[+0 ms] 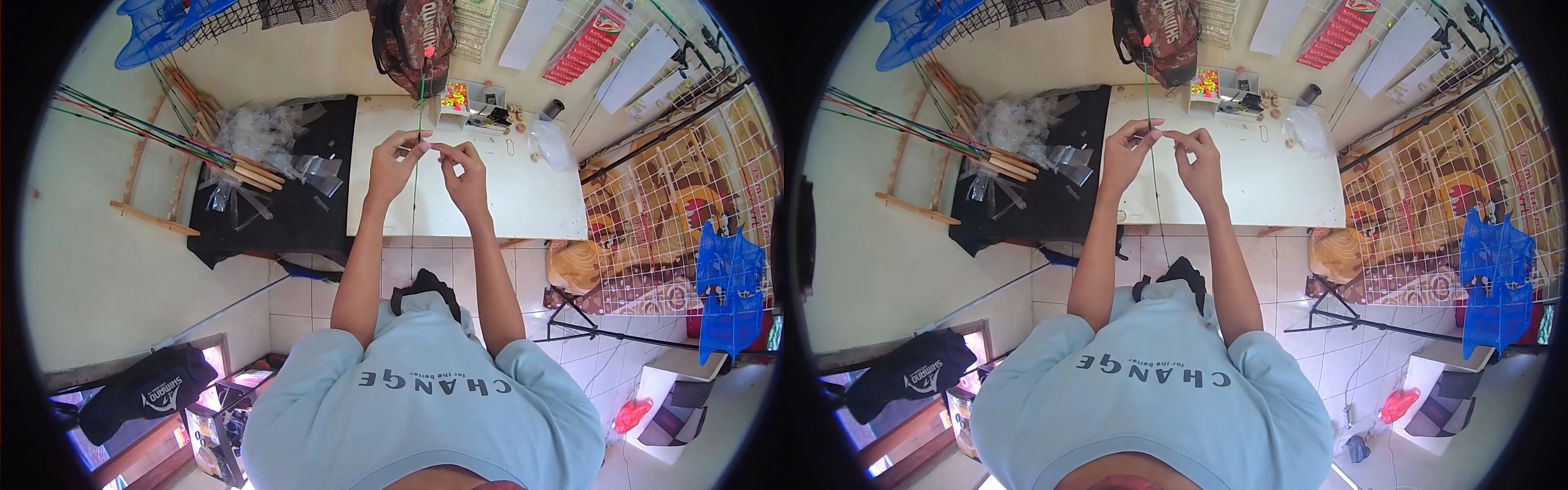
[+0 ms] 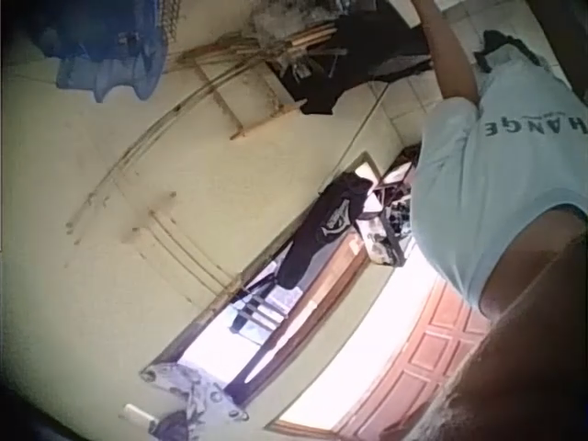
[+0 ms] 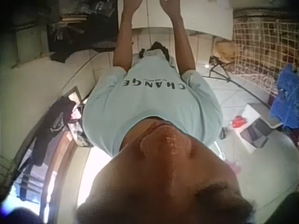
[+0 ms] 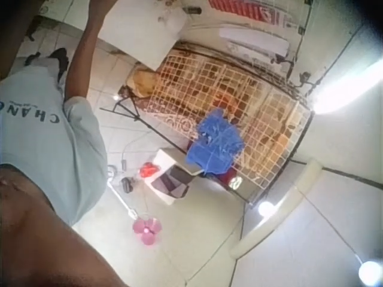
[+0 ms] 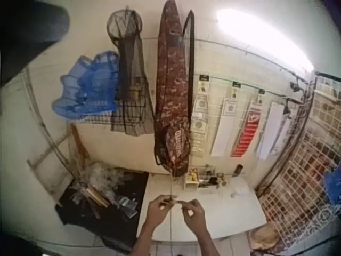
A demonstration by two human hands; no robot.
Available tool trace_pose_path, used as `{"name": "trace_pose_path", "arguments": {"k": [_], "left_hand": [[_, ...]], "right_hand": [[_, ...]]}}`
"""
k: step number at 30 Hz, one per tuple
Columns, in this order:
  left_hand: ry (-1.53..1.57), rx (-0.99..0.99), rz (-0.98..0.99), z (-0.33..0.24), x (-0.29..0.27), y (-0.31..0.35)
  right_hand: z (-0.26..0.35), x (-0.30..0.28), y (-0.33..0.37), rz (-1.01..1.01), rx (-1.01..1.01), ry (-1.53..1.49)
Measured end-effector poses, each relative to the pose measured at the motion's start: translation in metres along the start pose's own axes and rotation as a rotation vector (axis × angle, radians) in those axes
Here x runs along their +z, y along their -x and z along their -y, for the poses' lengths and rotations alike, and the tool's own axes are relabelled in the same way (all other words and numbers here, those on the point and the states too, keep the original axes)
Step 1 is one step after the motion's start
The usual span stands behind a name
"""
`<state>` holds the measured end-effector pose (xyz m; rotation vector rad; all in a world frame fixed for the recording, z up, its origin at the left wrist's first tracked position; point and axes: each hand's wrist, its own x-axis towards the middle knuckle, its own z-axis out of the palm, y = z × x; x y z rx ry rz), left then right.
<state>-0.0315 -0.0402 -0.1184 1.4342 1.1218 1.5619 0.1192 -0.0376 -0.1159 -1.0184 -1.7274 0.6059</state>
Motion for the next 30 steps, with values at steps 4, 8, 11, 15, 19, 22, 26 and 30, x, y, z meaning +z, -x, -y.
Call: {"name": "trace_pose_path", "arguments": {"k": [4,8,11,15,19,22,26,30], "left_hand": [[-0.029,0.021,0.008,0.001,0.002,-0.001],[-0.093,0.032,0.001,0.0,0.001,-0.003],[-0.148,0.063,-0.01,-0.005,0.002,-0.005],[-0.192,0.076,-0.029,-0.003,0.002,-0.005],[-0.193,0.058,-0.032,-0.004,0.002,-0.004],[-0.212,0.063,-0.012,-0.004,0.002,-0.005],[-0.239,0.045,-0.016,-0.004,0.002,-0.005],[-0.201,0.032,-0.011,-0.006,0.003,-0.005]], "right_hand": [[-0.004,0.0,0.002,0.01,-0.02,0.013],[-0.003,-0.001,0.002,-0.006,-0.064,0.094],[-0.004,-0.001,0.002,-0.035,-0.089,0.116],[-0.002,-0.002,0.0,-0.001,-0.048,0.06],[0.005,0.0,-0.002,-0.133,-0.034,0.123],[0.01,-0.006,-0.012,-0.091,-0.068,0.134],[0.01,-0.005,-0.023,-0.055,-0.047,0.09],[0.011,-0.004,-0.028,-0.065,0.069,-0.095]]}}
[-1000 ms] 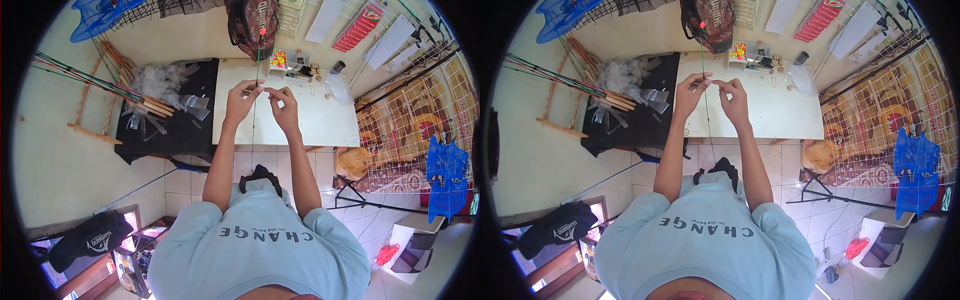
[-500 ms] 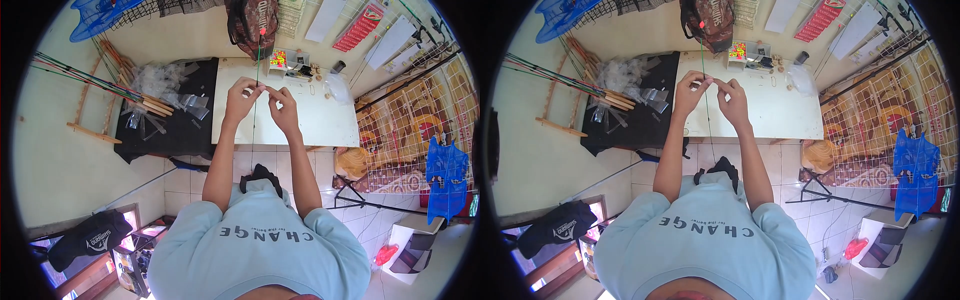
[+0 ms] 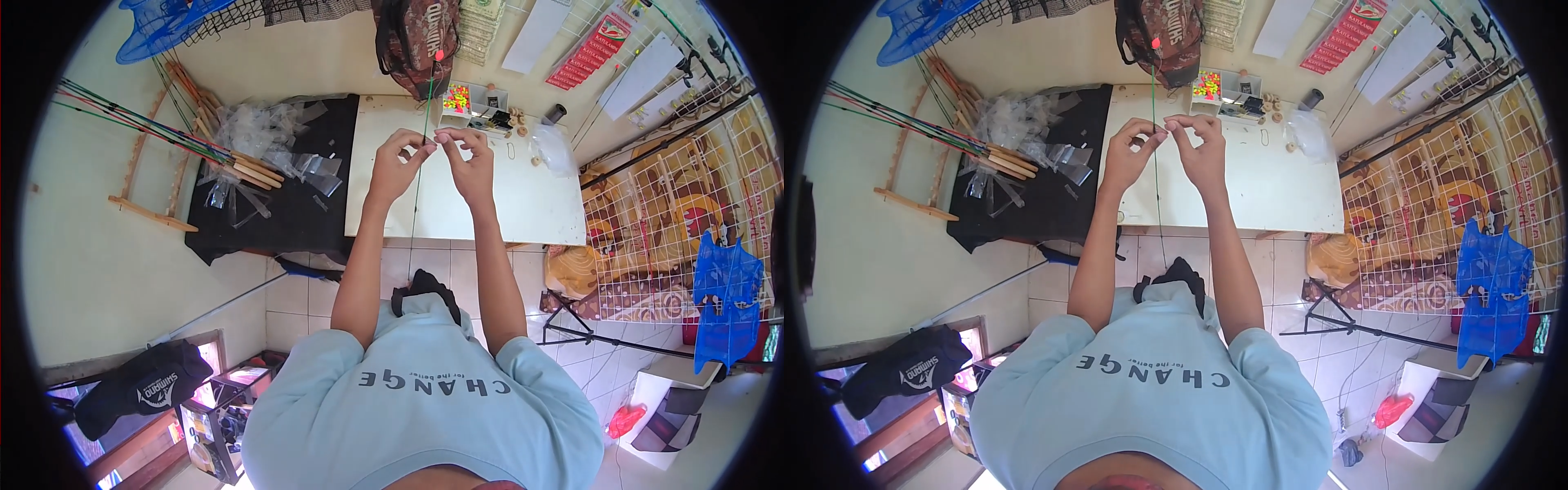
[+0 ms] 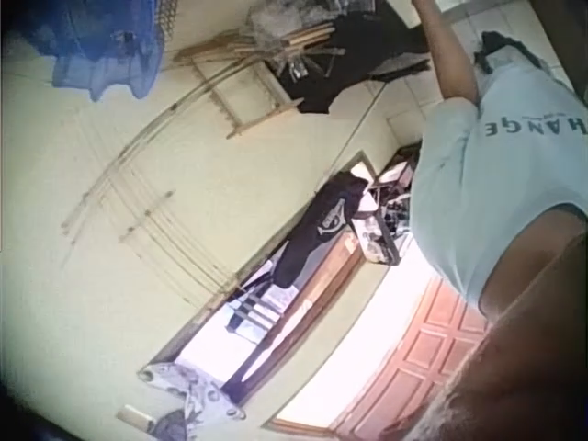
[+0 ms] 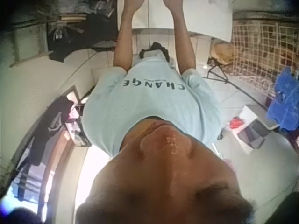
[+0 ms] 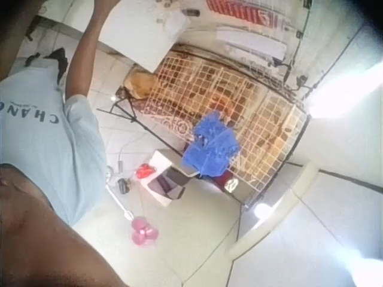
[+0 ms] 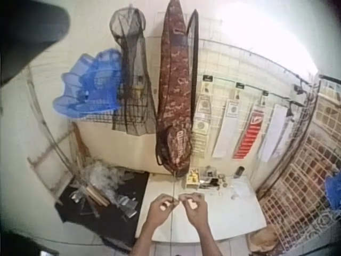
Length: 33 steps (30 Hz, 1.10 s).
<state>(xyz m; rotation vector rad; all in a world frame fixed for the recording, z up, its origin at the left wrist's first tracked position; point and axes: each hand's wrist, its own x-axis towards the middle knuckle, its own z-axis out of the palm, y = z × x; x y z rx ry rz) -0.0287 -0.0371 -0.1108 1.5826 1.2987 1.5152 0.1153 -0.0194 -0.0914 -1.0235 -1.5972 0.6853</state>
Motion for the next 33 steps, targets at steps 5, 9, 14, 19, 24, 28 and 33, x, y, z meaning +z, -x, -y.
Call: {"name": "trace_pose_path", "arguments": {"k": [5,9,14,19,24,28,33], "left_hand": [[0.029,0.023,-0.005,0.001,-0.001,0.0],[0.058,0.027,0.006,0.004,0.001,0.0],[0.056,0.04,-0.003,0.006,0.002,-0.001],[0.072,0.026,-0.004,0.01,0.004,0.0],[0.075,0.013,-0.003,0.013,0.004,0.002],[0.079,0.019,0.004,0.014,0.006,0.002],[0.074,0.021,0.008,0.016,0.006,0.004]], "right_hand": [[-0.001,0.0,-0.003,0.003,0.007,-0.002],[-0.001,-0.001,-0.006,-0.012,0.036,-0.016],[-0.001,-0.002,-0.008,-0.006,0.021,-0.001],[-0.002,-0.003,-0.009,-0.02,0.049,-0.028],[-0.005,-0.002,-0.008,-0.023,0.076,-0.059],[-0.007,-0.005,-0.008,-0.033,0.078,-0.069],[-0.01,-0.004,-0.007,-0.047,0.074,-0.1]]}}
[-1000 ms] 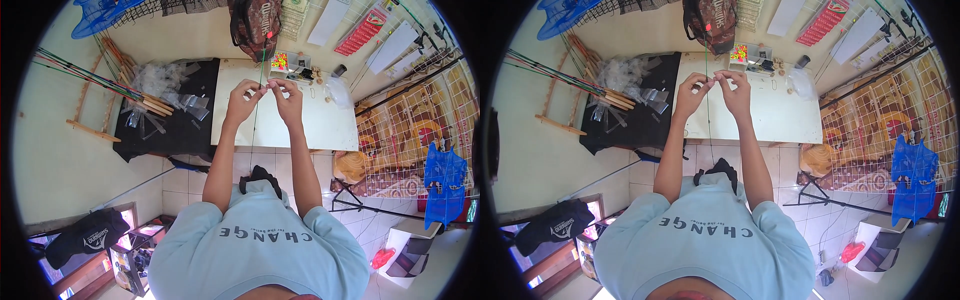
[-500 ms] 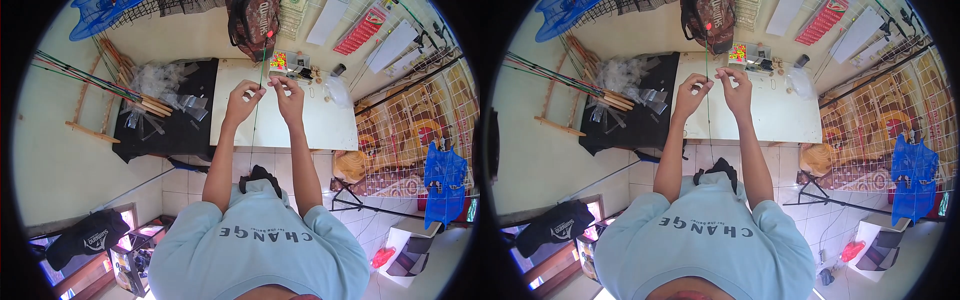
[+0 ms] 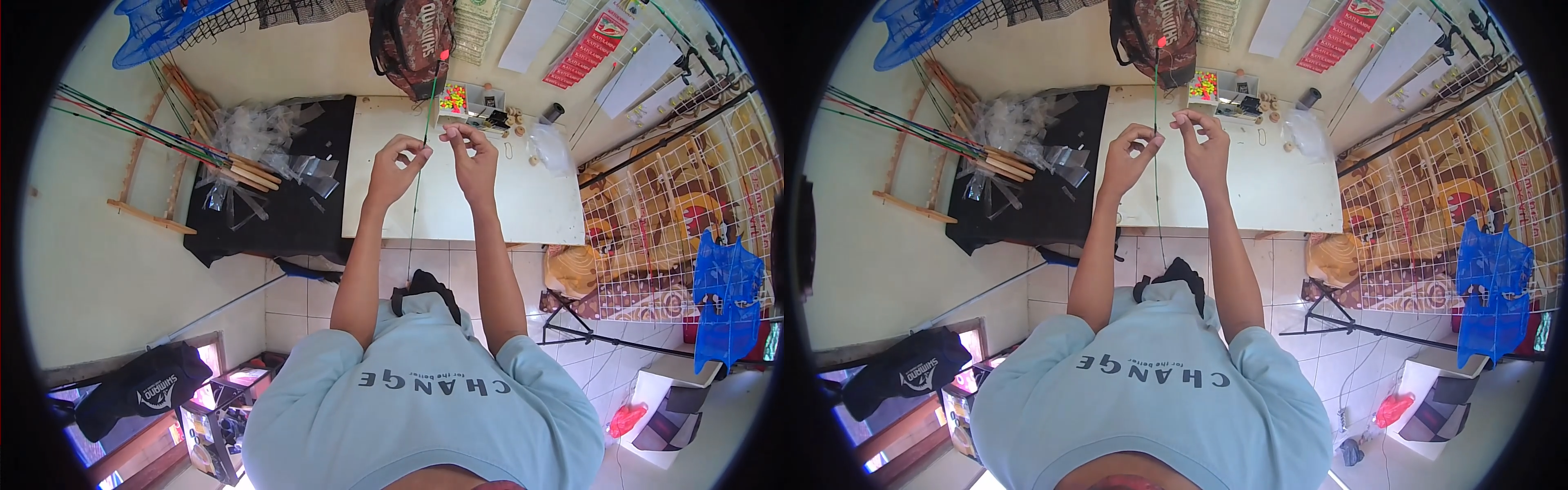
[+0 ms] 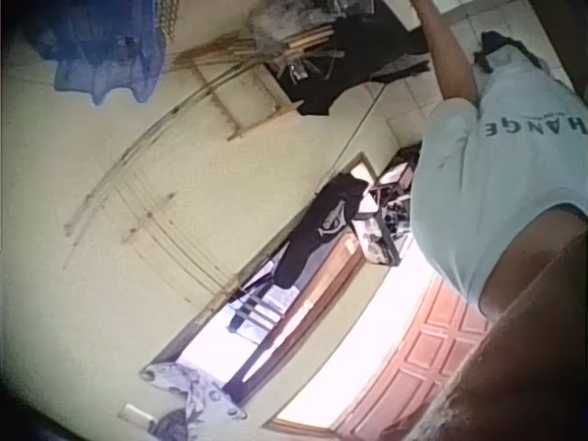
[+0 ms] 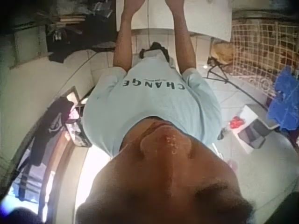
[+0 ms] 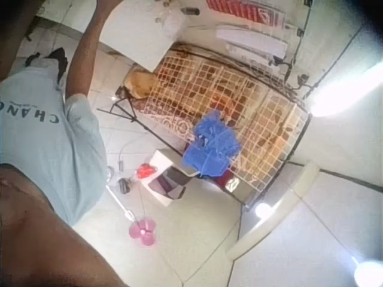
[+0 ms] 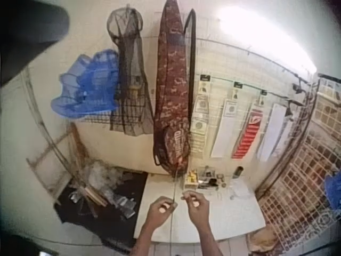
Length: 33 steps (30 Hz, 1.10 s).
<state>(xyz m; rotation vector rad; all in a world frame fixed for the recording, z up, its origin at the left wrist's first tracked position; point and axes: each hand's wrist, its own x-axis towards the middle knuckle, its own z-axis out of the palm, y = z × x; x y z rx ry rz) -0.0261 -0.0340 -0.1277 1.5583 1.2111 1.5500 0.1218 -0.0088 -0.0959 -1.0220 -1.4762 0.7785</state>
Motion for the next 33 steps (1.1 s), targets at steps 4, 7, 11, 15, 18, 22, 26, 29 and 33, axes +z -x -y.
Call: {"name": "trace_pose_path", "arguments": {"k": [4,7,11,15,18,22,26,29,33], "left_hand": [[-0.008,-0.007,0.007,-0.001,0.001,-0.001],[-0.017,-0.026,0.017,-0.004,0.002,0.0],[-0.01,-0.034,0.031,-0.004,0.004,0.002],[-0.025,-0.064,0.045,-0.007,0.005,0.003],[-0.029,-0.071,0.037,-0.004,0.007,0.003],[-0.037,-0.093,0.011,-0.006,0.008,0.001],[-0.022,-0.081,0.0,0.002,0.009,0.0],[-0.011,-0.076,-0.002,0.005,0.011,0.001],[-0.015,-0.096,0.012,0.001,0.014,0.003]], "right_hand": [[0.002,-0.001,0.0,-0.012,0.001,-0.004],[0.003,-0.003,0.0,0.027,0.004,-0.05],[0.003,-0.005,0.003,0.071,0.002,-0.054],[-0.001,-0.008,0.007,0.08,0.016,-0.118],[-0.003,-0.011,0.009,0.096,0.039,-0.111],[-0.001,-0.015,0.014,0.15,0.036,-0.113],[-0.004,-0.016,0.017,0.202,0.079,-0.087],[-0.006,-0.018,0.018,0.231,0.105,-0.047],[-0.012,-0.022,0.021,0.217,0.121,-0.038]]}}
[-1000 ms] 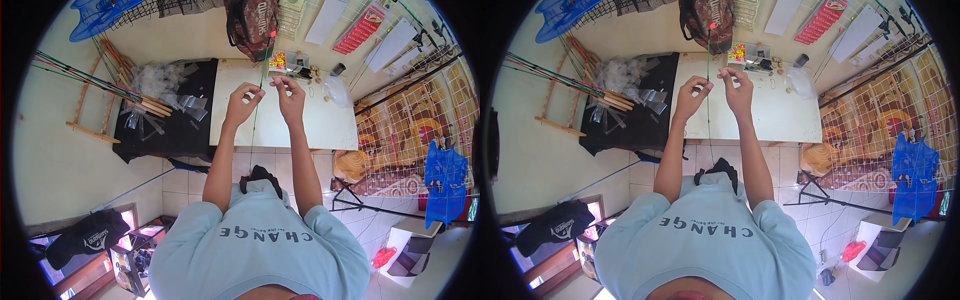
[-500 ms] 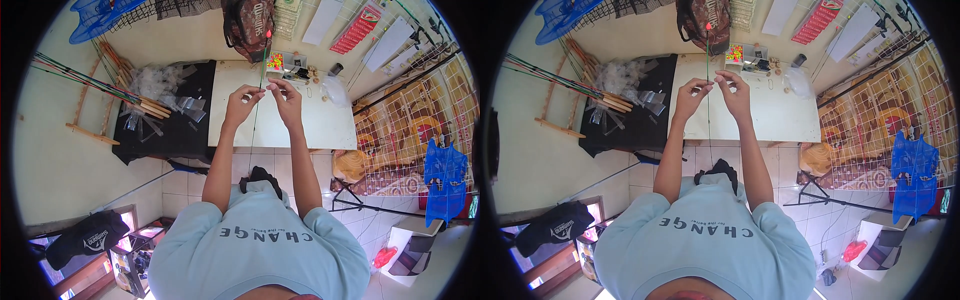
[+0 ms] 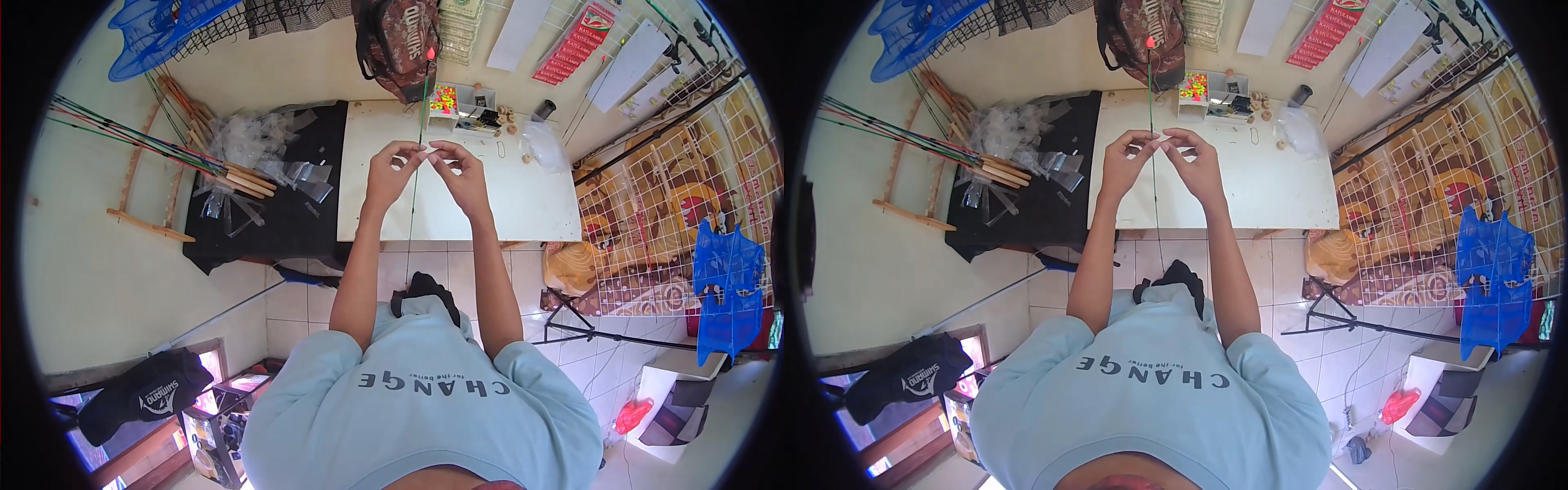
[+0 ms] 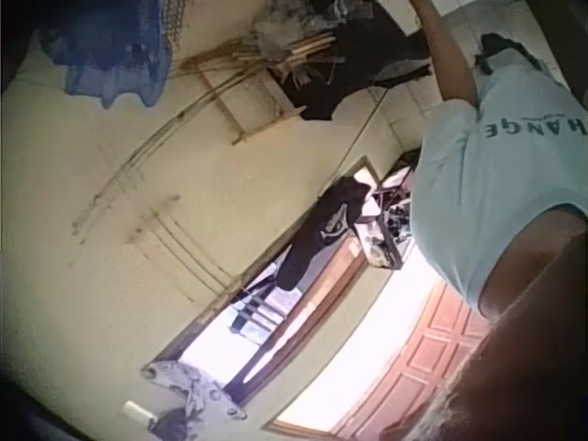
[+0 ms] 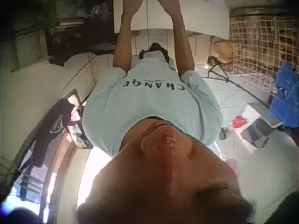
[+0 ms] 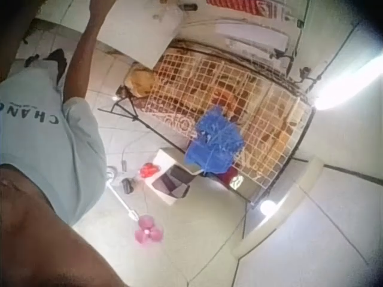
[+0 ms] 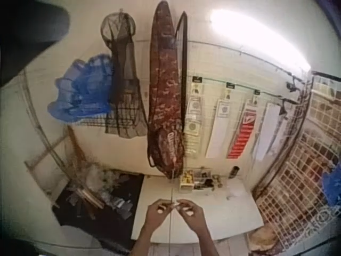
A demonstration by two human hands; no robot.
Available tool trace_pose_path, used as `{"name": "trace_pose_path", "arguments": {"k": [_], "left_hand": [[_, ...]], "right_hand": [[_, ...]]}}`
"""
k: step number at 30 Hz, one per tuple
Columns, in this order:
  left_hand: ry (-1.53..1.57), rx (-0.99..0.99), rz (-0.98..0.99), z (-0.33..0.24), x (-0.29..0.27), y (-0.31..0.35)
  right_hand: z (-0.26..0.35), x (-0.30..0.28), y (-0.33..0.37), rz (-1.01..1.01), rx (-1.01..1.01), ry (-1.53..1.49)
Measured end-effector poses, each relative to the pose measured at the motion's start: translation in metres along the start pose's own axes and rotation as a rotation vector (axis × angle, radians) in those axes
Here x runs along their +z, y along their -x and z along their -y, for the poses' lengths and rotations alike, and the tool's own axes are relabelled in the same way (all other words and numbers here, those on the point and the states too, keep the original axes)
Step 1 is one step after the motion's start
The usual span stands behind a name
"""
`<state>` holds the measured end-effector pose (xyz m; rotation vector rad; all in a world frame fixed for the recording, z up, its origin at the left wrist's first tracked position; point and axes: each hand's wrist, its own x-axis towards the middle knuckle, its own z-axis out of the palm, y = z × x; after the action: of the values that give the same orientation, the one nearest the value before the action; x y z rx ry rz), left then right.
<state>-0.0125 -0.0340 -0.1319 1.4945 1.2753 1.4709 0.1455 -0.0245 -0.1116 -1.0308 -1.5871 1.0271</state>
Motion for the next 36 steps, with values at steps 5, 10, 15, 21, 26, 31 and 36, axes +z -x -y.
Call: {"name": "trace_pose_path", "arguments": {"k": [5,10,15,21,26,31,36], "left_hand": [[-0.005,-0.016,0.0,0.001,0.0,0.006],[-0.013,-0.01,-0.008,0.003,0.001,0.013],[-0.04,-0.044,-0.003,0.014,0.0,0.025],[-0.036,-0.071,-0.052,0.02,-0.004,0.041],[-0.031,-0.011,-0.038,0.009,0.0,0.044],[0.022,0.026,-0.024,-0.004,0.005,0.043],[0.127,-0.006,-0.033,-0.008,0.015,0.047]], "right_hand": [[-0.001,0.006,0.01,-0.015,0.046,-0.013],[-0.012,0.012,0.02,-0.071,0.034,-0.113],[-0.014,0.018,0.03,-0.02,0.055,-0.107],[-0.033,0.024,0.051,-0.1,0.112,-0.076],[-0.036,0.031,0.064,-0.002,0.104,0.027],[-0.035,0.032,0.072,-0.037,0.097,0.119],[-0.031,0.022,0.071,-0.156,0.026,0.087]]}}
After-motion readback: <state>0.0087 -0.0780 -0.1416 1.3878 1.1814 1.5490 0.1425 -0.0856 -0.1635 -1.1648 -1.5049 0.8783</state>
